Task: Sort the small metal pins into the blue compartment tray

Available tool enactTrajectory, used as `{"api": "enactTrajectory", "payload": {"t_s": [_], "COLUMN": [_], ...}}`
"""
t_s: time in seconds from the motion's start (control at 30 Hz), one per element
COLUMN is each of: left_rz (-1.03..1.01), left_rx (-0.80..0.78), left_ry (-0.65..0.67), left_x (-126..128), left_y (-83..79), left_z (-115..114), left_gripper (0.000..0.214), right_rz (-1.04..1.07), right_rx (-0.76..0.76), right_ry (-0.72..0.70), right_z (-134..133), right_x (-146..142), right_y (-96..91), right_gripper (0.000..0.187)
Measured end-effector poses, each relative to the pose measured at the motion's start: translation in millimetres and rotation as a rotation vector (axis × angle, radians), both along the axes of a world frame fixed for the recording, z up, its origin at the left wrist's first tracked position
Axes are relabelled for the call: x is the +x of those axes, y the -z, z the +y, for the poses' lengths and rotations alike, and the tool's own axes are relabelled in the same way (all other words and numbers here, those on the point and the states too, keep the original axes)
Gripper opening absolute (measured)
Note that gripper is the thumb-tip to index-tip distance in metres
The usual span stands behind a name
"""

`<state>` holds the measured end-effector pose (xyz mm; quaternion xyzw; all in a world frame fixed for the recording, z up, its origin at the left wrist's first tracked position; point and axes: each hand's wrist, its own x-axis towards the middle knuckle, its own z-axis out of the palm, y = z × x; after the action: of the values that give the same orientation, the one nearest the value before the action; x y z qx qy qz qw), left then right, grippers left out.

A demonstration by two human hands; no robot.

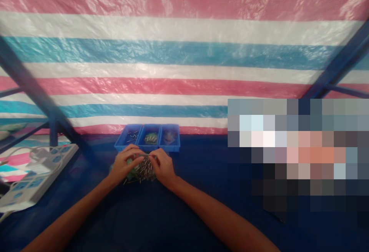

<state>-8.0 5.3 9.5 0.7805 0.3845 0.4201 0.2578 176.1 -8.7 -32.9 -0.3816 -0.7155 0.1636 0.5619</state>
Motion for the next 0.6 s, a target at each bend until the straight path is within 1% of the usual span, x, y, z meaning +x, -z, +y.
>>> {"api": "enactTrajectory", "payload": {"t_s": [0.1,0.27,0.37,0.43,0.53,0.6], "left_rz": [0.052,0.084,0.05,0.01,-0.05,-0.084], "left_rx": [0.101,0.117,0.078,0.038,-0.029,-0.08], "left_ry": [-0.02,-0.075,-0.098,-0.118,-0.137,-0.119], "left_x": [2,2,1,1,1,1], "left_y": [-1.2,3.6,6.6,7.6,8.9,10.0], "left_z": [-1,0,2,3,5,5], "left_gripper": [0.018,0.017,0.017,0.017,0.018,0.023], "right_rz": [0.001,0.015,0.077,0.093,0.041,0.009], "right_rx": [-0.011,-0.017,-0.03,-0.011,0.043,0.063], "right_ry": [0.015,0.0,0.006,-0.008,-0.041,-0.042], "right_z": [0,0,1,1,1,1], "right_x": [0,-1,-1,0,0,0], "right_y": [0.4,5.3,7.2,6.9,5.1,4.4], "right_gripper": [0.017,0.015,0.019,0.024,0.025,0.023]}}
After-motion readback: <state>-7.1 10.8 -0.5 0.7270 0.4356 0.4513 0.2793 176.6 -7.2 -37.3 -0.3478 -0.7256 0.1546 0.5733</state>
